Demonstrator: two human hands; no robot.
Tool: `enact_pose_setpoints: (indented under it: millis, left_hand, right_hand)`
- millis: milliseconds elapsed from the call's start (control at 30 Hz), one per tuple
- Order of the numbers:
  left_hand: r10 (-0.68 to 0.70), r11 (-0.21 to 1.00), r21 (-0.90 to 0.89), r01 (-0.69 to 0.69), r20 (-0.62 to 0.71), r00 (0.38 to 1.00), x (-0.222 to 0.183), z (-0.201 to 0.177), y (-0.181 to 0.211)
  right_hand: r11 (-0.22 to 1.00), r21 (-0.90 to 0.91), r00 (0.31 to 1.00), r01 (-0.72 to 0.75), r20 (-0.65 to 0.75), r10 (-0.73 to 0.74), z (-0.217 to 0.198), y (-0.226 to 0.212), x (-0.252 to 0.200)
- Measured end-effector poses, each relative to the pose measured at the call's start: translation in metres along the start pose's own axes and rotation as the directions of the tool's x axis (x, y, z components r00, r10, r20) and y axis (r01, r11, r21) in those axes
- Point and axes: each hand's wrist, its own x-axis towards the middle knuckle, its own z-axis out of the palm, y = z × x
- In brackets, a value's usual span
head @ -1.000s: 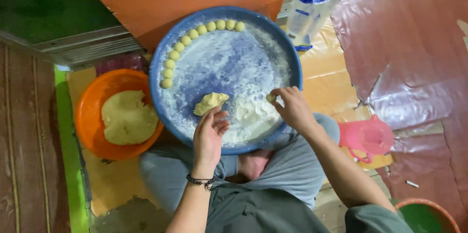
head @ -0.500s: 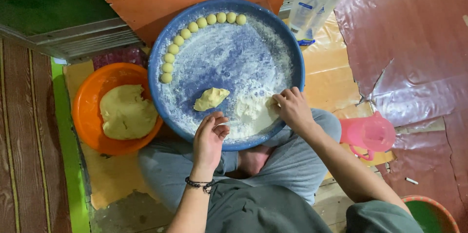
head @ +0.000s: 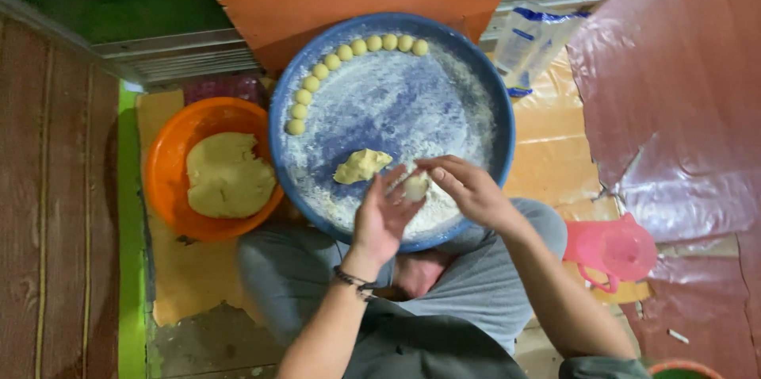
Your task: Rolling small pieces of dough into balls and then pressing an indentation into the center of each ball using a thumb.
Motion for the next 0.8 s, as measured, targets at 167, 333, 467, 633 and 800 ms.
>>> enact_pose_setpoints:
  millis: [167,333,467,633,800]
  left_hand:
    - [-0.009,1.0,-0.026,0.01,0.04,0.999,-0.004,0.036,-0.011]
    - [0.183,0.973,0.019,-0.231,0.552,0.814,-0.001,0.016,0.005]
    - [0.262,0.915,0.214,-0.341,0.327,0.908,-0.029,0.027,-0.007]
    - [0.384,0.799,0.034,-0.6,0.739,0.553,-0.03,0.019,0.022]
    - [0.279,0.549,0.516,-0.658,0.628,0.726,-0.022,0.024,0.011]
  right_hand:
    - [0.838,-0.411,0.918,0.359,-0.007,-0.397,0.044,-0.022,0.006]
    - [0.812,-0.219,0.841,0.541,0.132,-0.525,0.081,-0.046,0.0]
    - [0.83,-0.465,0.926,0.309,-0.053,-0.375,0.079,-0.026,0.009]
    - [0.852,-0.45,0.937,0.267,-0.086,-0.339,0.078,-0.042,0.029]
    - [0.837,-0.284,0.849,0.468,-0.118,-0.515,0.102,-0.059,0.009]
